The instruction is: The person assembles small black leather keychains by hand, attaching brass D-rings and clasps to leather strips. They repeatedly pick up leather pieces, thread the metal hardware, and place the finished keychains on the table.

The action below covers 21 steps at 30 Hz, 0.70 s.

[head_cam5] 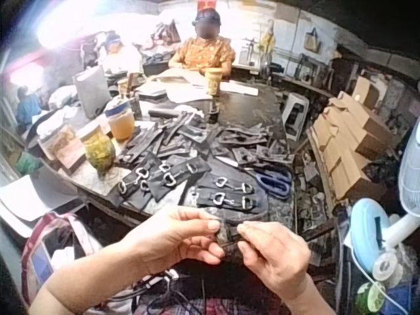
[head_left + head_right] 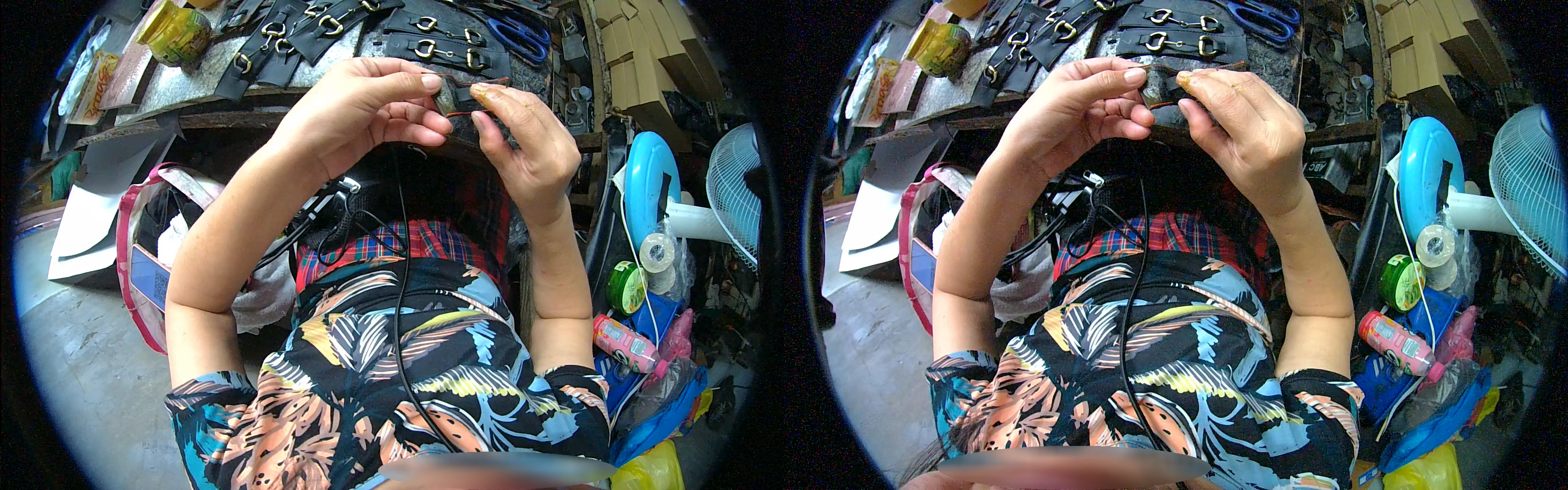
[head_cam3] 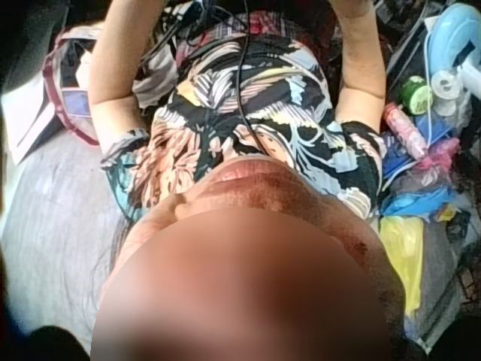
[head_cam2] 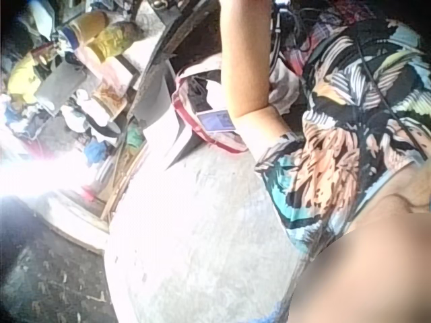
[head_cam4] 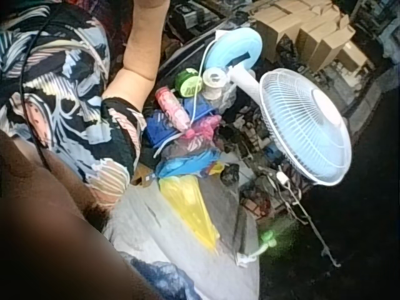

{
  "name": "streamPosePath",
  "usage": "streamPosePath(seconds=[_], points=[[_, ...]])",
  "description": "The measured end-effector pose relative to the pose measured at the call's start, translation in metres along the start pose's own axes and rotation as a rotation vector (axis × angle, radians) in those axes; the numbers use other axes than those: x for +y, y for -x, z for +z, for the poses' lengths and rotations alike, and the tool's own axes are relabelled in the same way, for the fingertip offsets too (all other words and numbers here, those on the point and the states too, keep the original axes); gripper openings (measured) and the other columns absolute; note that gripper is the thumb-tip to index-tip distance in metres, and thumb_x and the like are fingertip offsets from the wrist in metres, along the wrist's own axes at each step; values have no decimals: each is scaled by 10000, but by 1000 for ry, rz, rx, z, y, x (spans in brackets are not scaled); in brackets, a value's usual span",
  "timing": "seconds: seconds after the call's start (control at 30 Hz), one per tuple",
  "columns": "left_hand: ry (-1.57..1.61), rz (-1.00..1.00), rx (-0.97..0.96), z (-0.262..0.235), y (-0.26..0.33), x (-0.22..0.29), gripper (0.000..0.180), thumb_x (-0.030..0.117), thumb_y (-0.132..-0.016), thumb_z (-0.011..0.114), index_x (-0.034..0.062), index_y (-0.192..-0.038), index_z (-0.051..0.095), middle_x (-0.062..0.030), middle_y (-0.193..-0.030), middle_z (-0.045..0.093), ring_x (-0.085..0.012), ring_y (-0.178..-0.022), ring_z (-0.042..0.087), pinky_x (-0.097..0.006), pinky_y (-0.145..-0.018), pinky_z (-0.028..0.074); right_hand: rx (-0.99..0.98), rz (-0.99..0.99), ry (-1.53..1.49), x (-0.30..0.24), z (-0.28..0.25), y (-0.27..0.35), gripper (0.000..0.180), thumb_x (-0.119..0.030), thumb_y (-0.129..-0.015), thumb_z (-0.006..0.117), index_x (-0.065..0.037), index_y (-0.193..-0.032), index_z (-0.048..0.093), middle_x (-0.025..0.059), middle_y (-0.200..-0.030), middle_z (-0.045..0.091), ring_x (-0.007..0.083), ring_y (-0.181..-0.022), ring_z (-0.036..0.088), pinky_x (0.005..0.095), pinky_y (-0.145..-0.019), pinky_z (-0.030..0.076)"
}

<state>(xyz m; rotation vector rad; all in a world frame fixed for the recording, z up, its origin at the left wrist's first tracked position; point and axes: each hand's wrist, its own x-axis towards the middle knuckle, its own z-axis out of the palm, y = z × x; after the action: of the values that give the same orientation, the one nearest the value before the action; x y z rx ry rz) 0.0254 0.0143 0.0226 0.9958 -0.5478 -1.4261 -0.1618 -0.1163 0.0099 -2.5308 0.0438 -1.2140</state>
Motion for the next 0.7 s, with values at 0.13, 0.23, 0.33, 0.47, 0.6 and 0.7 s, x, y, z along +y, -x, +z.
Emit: streamPosePath(seconds=[0.13,0.23,0.33,0.47,0.6,0.7], points=[[19,-2,-13,2,1,-1,202,166,-976,674,-14,-1066,664,-109,-861,724,-179,-748,747,-268,-684,647,-21,-28,51,0,1,0,295,34,-789,771,-11,-1078,736,149,-1022,740,266,-921,732,356,-815,592],[-22,8,3,4,2,-2,200,173,-977,676,-7,-1065,670,-105,-862,725,-175,-751,746,-268,-679,644,2,-88,81,0,5,-1,332,-48,-779,783,-63,-1109,755,111,-946,699,254,-797,697,347,-693,583],[-33,2,43,4,3,-2,207,183,-977,678,-3,-1069,673,-102,-870,727,-171,-758,745,-266,-674,641,-91,127,-78,-6,3,5,337,-95,-800,771,-81,-1137,764,91,-887,667,225,-726,660,322,-636,550],[-85,17,50,3,5,-1,217,191,-976,681,-6,-1066,678,-101,-882,728,-169,-760,745,-267,-675,639,-140,164,-161,-6,0,8,335,-141,-824,750,-94,-1156,766,75,-860,648,203,-703,638,307,-612,528],[-93,24,53,4,7,0,226,196,-976,683,-10,-1067,681,-108,-882,729,-174,-759,744,-270,-673,637,-111,141,-77,-5,-2,7,361,-182,-816,769,-114,-1170,764,63,-841,623,202,-690,625,320,-603,522],[-116,29,51,5,6,1,251,197,-975,682,-35,-1072,680,-117,-885,715,-190,-777,740,-286,-712,636,-80,109,61,-10,2,10,399,-227,-810,779,-128,-1196,754,56,-825,602,208,-679,617,335,-602,518]])
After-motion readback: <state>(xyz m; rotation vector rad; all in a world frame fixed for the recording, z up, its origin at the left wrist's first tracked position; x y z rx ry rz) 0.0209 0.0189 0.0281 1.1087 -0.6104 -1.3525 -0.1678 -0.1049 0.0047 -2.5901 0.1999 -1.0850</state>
